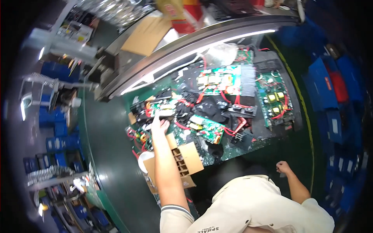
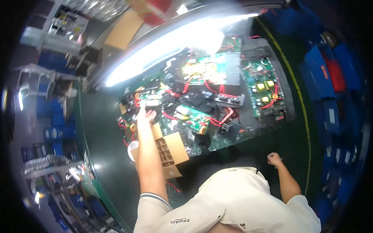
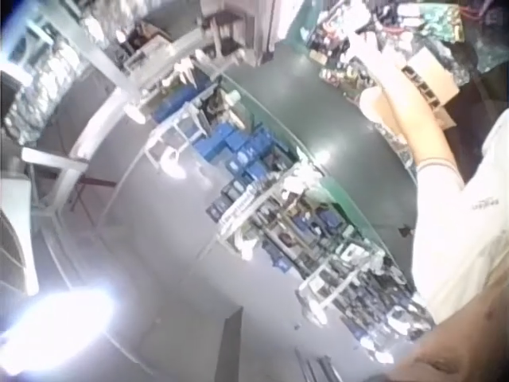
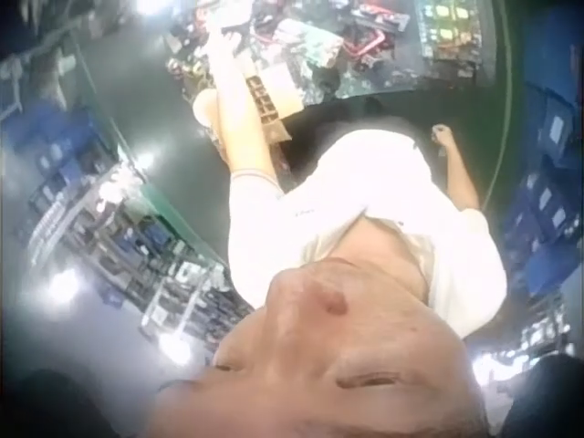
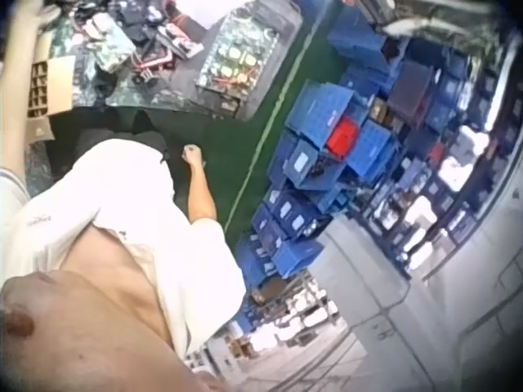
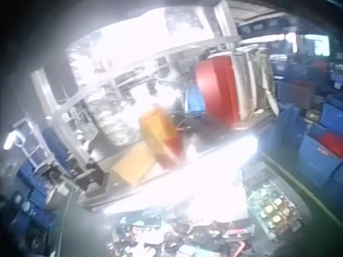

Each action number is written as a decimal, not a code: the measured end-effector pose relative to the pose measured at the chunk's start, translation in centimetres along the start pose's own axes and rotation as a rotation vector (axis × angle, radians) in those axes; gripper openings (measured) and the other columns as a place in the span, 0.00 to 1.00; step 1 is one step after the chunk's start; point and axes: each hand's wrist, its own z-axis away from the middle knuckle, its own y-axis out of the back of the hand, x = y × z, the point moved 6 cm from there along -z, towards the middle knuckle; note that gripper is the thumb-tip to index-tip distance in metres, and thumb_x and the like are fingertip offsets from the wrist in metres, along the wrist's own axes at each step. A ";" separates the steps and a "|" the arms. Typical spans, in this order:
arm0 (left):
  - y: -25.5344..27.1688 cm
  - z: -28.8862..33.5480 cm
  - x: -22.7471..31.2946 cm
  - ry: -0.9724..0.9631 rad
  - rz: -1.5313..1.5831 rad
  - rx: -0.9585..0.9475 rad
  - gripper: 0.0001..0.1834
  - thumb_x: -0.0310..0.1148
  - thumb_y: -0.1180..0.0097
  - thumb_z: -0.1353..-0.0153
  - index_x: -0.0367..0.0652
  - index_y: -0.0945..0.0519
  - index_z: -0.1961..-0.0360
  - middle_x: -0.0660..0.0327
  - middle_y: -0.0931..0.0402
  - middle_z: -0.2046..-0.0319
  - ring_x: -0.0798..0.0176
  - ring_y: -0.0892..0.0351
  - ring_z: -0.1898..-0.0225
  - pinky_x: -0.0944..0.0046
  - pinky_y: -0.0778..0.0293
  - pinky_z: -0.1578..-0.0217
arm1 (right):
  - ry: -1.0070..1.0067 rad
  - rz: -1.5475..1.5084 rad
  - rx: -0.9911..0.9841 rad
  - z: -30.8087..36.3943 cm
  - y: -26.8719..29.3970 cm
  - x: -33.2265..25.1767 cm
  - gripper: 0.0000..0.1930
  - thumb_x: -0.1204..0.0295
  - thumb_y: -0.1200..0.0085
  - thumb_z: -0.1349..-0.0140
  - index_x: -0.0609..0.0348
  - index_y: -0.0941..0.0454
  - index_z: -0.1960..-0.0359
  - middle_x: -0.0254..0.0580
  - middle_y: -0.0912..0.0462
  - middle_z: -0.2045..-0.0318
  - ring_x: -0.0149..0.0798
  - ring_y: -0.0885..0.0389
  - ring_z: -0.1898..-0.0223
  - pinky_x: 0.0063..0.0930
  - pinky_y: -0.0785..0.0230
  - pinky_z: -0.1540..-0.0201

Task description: Assembling electronic components including fans and heat sinks onto circuit boards and applying adhesive sealant.

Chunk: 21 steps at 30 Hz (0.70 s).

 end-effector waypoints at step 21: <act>1.7 -9.6 0.7 -0.135 -0.054 -0.439 0.21 0.29 0.39 0.42 0.36 0.26 0.48 0.56 0.27 0.48 0.54 0.30 0.44 0.50 0.32 0.41 | 0.063 -0.271 0.043 3.4 -3.4 -5.4 0.12 0.70 0.51 0.33 0.61 0.24 0.52 0.40 0.19 0.66 0.30 0.20 0.69 0.23 0.26 0.66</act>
